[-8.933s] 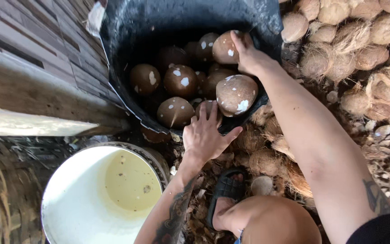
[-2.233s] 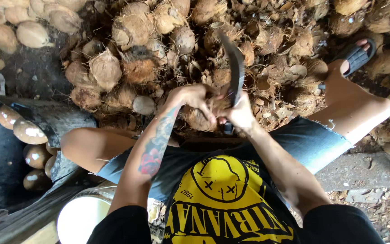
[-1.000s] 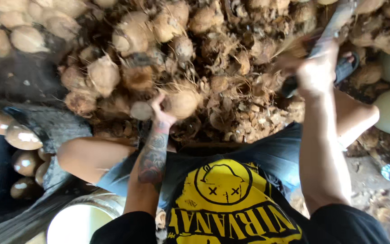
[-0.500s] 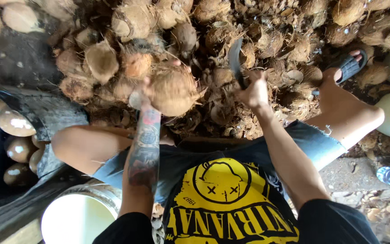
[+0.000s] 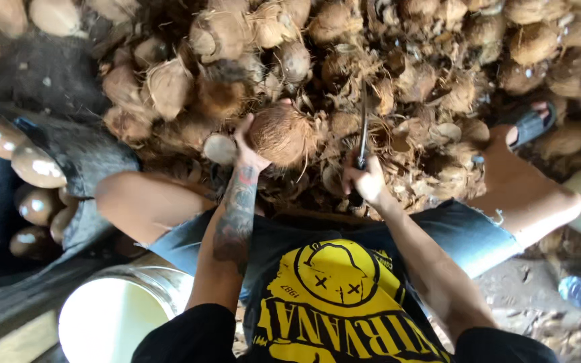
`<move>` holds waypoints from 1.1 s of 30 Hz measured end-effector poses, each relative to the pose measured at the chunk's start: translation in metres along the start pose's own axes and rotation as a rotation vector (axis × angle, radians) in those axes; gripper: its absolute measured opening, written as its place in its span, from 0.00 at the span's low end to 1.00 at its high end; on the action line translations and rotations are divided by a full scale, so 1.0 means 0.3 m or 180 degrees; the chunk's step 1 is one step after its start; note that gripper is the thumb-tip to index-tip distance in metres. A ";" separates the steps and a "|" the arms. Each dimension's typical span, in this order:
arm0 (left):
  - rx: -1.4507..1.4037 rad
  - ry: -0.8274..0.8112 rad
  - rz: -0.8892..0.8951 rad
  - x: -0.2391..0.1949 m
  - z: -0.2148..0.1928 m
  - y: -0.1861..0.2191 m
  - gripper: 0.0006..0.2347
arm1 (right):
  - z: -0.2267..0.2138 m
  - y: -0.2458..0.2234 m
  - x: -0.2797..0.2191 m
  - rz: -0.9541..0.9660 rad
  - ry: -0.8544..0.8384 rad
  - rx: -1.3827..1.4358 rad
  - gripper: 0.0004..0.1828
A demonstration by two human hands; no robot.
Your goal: The person sits cross-legged on the ground and uses a large knife to peel the fibrous husk off coconuts. They hold each coconut in one hand and strike it repeatedly with the knife to remove the outer layer, then place the peeled coconut into a nearby container.
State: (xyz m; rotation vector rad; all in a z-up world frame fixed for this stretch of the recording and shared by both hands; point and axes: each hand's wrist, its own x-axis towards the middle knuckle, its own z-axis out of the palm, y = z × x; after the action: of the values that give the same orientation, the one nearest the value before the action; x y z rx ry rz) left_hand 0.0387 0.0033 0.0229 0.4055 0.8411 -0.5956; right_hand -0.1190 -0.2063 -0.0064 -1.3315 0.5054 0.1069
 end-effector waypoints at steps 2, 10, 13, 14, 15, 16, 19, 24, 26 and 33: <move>0.0016 -0.0413 0.0215 0.039 -0.089 0.007 0.24 | 0.055 -0.141 -0.040 -0.0647 -0.0601 -0.0088 0.15; 0.0341 0.0601 0.0471 0.117 -0.119 -0.023 0.39 | 0.121 -0.206 -0.169 -0.2338 -0.1054 -0.1303 0.10; 0.0599 0.0176 0.0517 0.107 -0.122 -0.036 0.37 | 0.090 -0.035 -0.113 -0.0819 -0.0877 -0.2200 0.06; 0.0892 -0.0211 0.0574 0.106 -0.113 -0.024 0.35 | 0.099 -0.004 -0.087 0.0403 -0.1020 -0.1991 0.10; 0.0905 -0.0227 0.0600 0.124 -0.138 -0.013 0.35 | 0.107 -0.053 -0.100 0.0371 -0.1025 -0.1983 0.10; 0.0889 -0.0059 0.0613 0.138 -0.173 -0.014 0.39 | 0.109 -0.100 -0.124 0.0462 -0.1040 -0.1436 0.09; 0.0813 0.0171 0.0602 0.175 -0.190 -0.035 0.42 | 0.122 -0.272 -0.182 -0.0235 -0.1062 -0.0817 0.08; 0.0680 0.0428 0.0921 0.150 -0.195 -0.048 0.41 | 0.112 -0.404 -0.209 -0.2585 -0.1558 -0.0789 0.09; 0.0768 0.0429 0.0504 0.137 -0.167 -0.023 0.41 | 0.105 -0.266 -0.186 -0.2854 -0.1373 -0.0649 0.14; 0.0867 0.0030 0.0381 0.086 -0.076 -0.041 0.38 | 0.070 -0.045 -0.157 0.0948 -0.1020 -0.1686 0.12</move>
State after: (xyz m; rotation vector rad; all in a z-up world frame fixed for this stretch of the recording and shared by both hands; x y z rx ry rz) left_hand 0.0314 -0.0020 -0.0125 0.7024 0.7407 -0.5988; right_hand -0.1500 -0.1800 0.0279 -1.7038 0.4108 0.7299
